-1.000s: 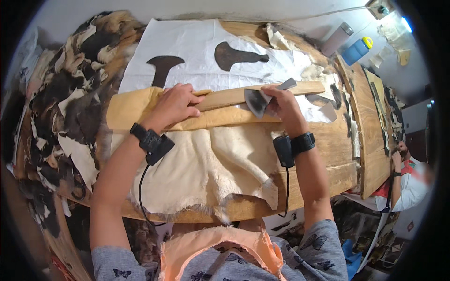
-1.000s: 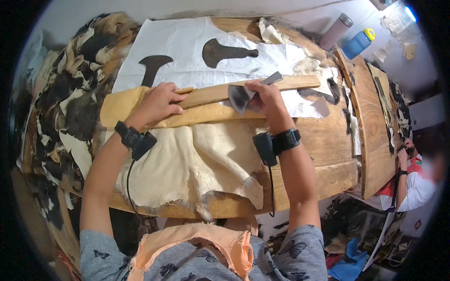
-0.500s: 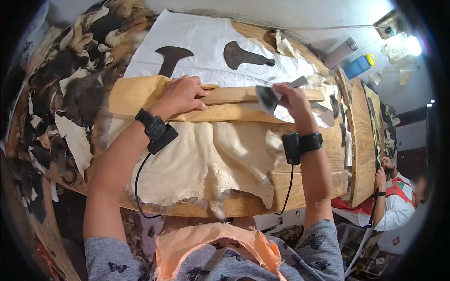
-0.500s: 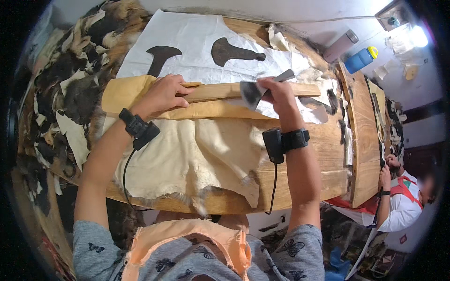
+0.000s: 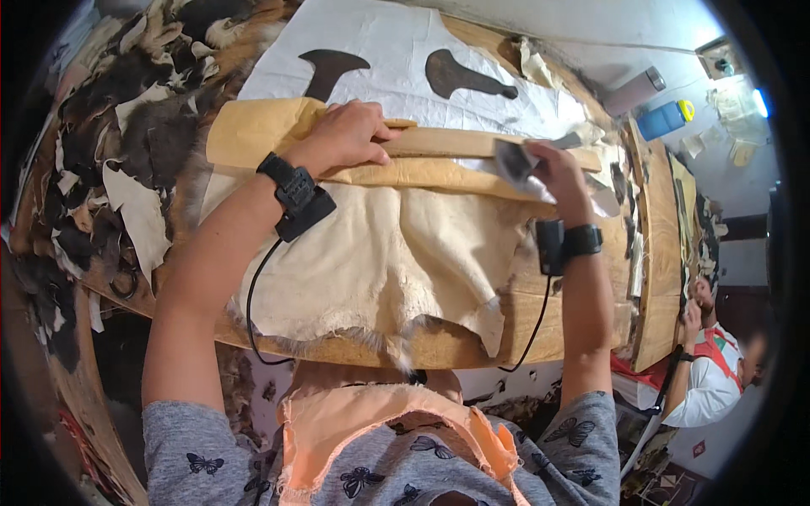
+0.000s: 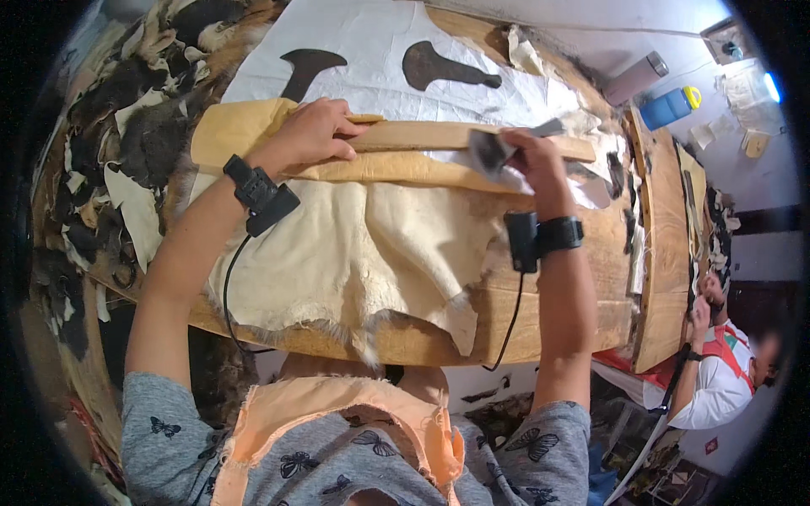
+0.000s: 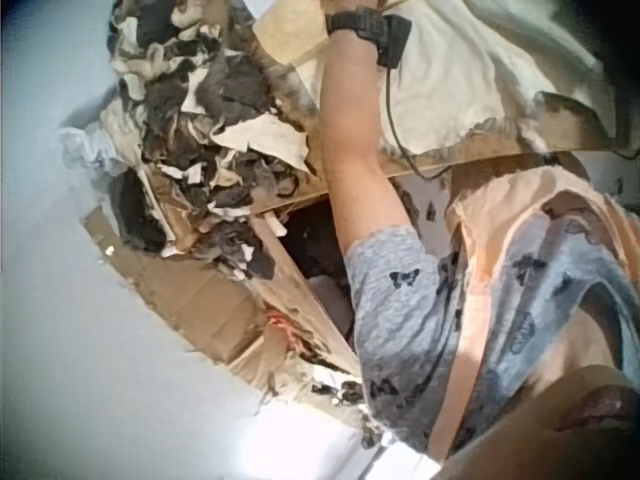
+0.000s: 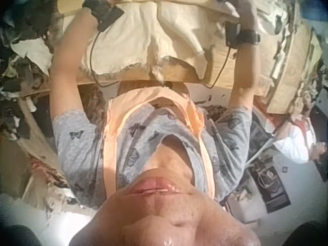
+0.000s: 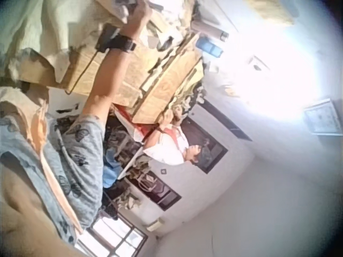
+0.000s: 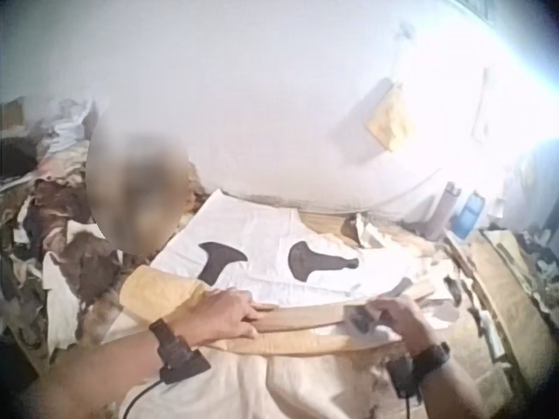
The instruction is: Cutting fur and leather pieces according to paper patterns and hand-stitching them together.
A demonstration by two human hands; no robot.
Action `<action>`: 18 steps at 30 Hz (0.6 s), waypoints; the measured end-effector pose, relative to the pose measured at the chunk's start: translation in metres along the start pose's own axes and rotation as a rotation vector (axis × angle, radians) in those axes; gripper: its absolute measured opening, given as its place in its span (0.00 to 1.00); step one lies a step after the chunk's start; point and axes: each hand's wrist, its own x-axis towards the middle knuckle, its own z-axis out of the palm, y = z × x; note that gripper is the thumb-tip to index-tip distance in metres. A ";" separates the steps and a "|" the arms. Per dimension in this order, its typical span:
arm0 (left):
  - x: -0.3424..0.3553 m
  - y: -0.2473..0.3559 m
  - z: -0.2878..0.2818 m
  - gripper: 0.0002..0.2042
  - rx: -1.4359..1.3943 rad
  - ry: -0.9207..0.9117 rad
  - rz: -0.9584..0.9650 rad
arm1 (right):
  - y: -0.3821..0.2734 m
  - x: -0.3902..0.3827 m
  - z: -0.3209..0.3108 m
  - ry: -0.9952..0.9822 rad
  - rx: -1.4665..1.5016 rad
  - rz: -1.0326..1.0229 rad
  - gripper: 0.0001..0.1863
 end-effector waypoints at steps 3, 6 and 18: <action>-0.002 0.001 0.001 0.19 0.003 0.072 -0.008 | -0.012 0.000 -0.045 0.372 0.024 -0.052 0.10; 0.001 0.003 0.000 0.19 0.023 0.054 -0.040 | -0.030 -0.007 -0.086 0.610 0.022 -0.299 0.11; -0.096 0.067 0.010 0.20 -0.087 -0.017 0.342 | -0.015 -0.103 -0.075 -0.182 1.117 -0.468 0.12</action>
